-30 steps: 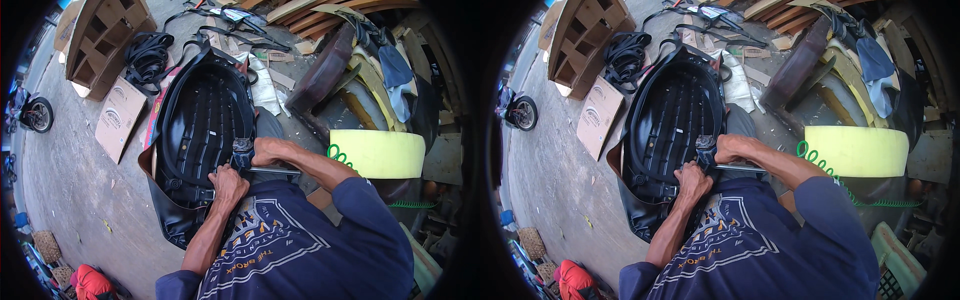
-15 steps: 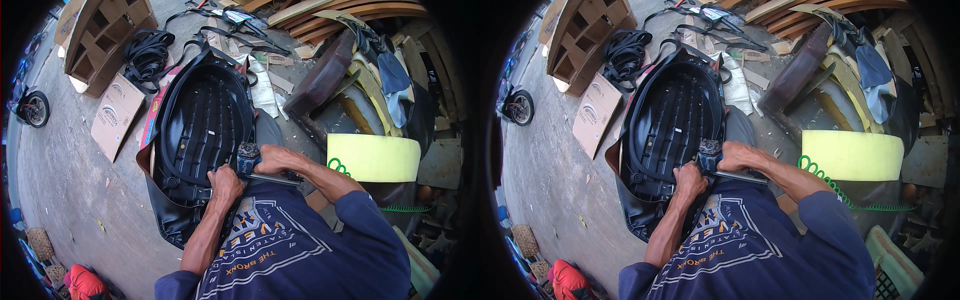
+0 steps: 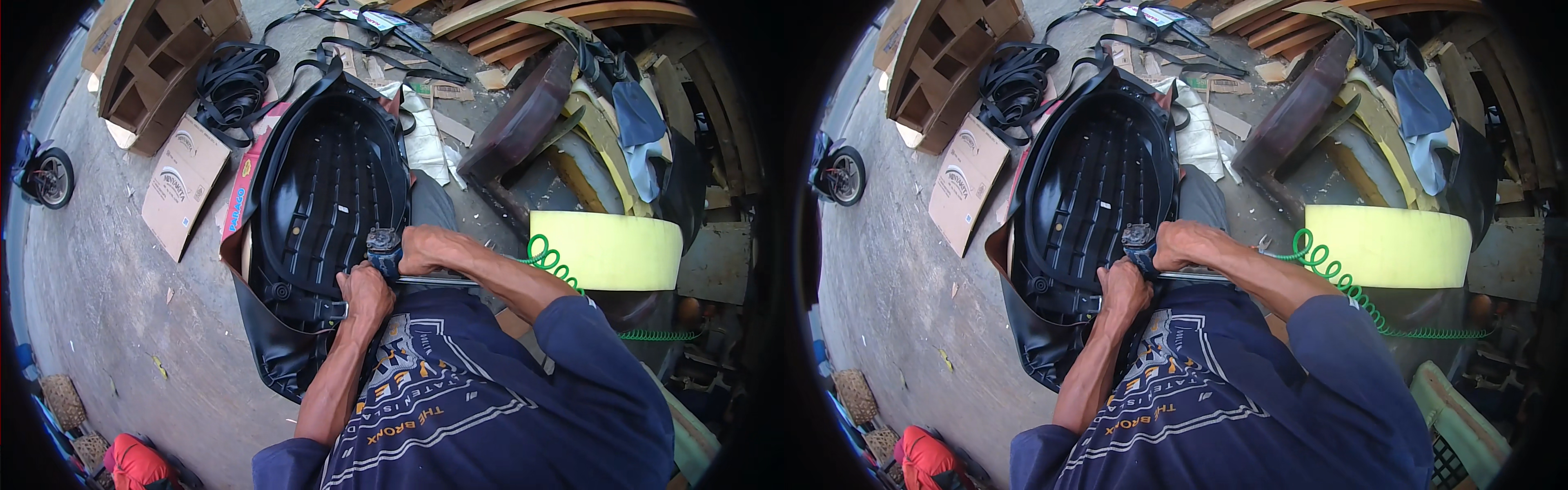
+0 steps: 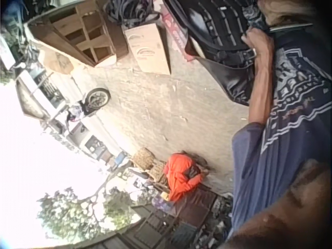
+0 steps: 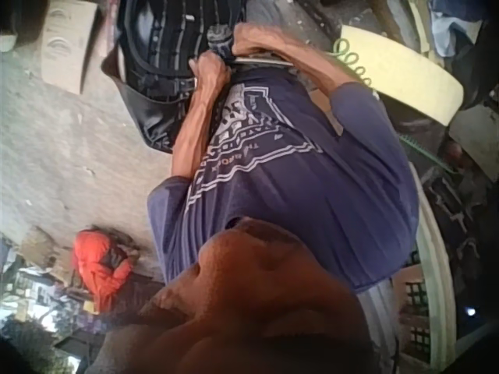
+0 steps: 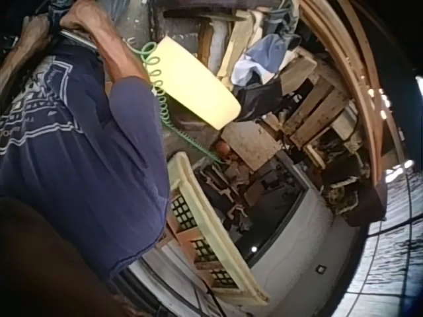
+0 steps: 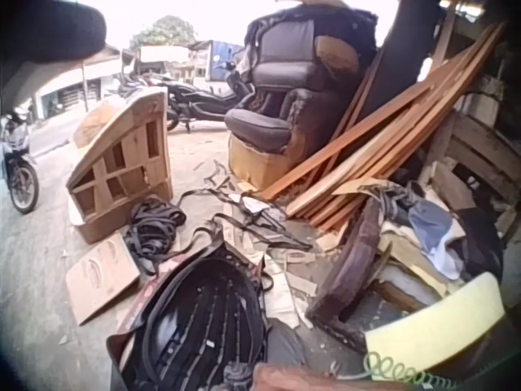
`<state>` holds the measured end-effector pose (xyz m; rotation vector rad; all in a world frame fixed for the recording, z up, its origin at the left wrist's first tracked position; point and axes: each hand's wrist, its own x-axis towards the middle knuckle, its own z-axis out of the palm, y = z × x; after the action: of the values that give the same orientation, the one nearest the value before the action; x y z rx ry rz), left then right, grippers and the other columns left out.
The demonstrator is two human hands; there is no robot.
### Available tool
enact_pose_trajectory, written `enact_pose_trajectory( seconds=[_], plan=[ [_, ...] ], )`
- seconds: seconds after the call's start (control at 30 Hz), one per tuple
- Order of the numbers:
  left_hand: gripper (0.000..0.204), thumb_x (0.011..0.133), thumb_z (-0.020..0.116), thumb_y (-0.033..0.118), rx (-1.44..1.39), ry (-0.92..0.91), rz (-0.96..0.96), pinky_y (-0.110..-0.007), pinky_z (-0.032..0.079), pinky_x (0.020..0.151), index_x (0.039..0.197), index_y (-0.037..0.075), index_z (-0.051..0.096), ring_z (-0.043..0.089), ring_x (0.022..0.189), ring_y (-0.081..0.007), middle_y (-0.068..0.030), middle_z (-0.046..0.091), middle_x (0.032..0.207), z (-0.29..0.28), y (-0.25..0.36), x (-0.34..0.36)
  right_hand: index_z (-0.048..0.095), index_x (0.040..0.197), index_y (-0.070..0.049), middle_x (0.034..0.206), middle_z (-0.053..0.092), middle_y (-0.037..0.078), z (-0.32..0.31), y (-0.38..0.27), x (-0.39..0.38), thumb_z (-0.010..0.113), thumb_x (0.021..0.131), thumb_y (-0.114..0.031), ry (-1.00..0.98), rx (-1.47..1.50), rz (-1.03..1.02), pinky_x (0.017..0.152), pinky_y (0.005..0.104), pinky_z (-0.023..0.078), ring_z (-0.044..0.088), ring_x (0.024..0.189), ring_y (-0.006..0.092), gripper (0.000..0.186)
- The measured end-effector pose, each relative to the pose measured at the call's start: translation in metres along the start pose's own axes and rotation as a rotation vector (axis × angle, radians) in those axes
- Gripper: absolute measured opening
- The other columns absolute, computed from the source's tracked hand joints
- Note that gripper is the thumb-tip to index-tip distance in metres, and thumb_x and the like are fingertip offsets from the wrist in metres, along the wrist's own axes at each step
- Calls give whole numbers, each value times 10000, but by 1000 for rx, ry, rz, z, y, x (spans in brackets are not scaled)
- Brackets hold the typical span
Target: The person reupholsters a motorcycle seat by pulling a new black cover tight over the seat frame and securing it with a pneumatic stapler.
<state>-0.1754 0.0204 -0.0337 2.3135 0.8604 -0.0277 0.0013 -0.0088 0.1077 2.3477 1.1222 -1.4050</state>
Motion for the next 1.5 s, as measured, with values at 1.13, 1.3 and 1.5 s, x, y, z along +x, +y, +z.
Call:
enact_pose_trajectory(
  seconds=[1.13, 1.3, 1.5],
  plan=[
    [526, 758, 701, 271, 334, -274, 152, -492, 454, 888, 1246, 79, 669, 663, 1016, -317, -131, 585, 1122, -18, 57, 21, 681, 843, 124, 804, 681, 314, 9, 101, 16, 716, 677, -348, 241, 213, -87, 749, 451, 543, 707, 776, 405, 502],
    [499, 736, 710, 280, 331, -258, 143, -484, 456, 868, 1194, 80, 696, 659, 1008, -310, -130, 598, 1125, -16, 57, 22, 674, 834, 128, 769, 661, 334, 14, 92, 23, 694, 701, -315, 269, 141, -89, 730, 467, 548, 696, 735, 438, 463],
    [296, 796, 665, 239, 310, -183, 139, -469, 443, 846, 1032, 77, 739, 649, 991, -304, -131, 613, 1084, -15, 56, 16, 704, 902, 128, 864, 680, 350, 10, 74, 34, 675, 715, -289, 267, 89, -55, 758, 474, 561, 714, 836, 456, 457]
  ],
)
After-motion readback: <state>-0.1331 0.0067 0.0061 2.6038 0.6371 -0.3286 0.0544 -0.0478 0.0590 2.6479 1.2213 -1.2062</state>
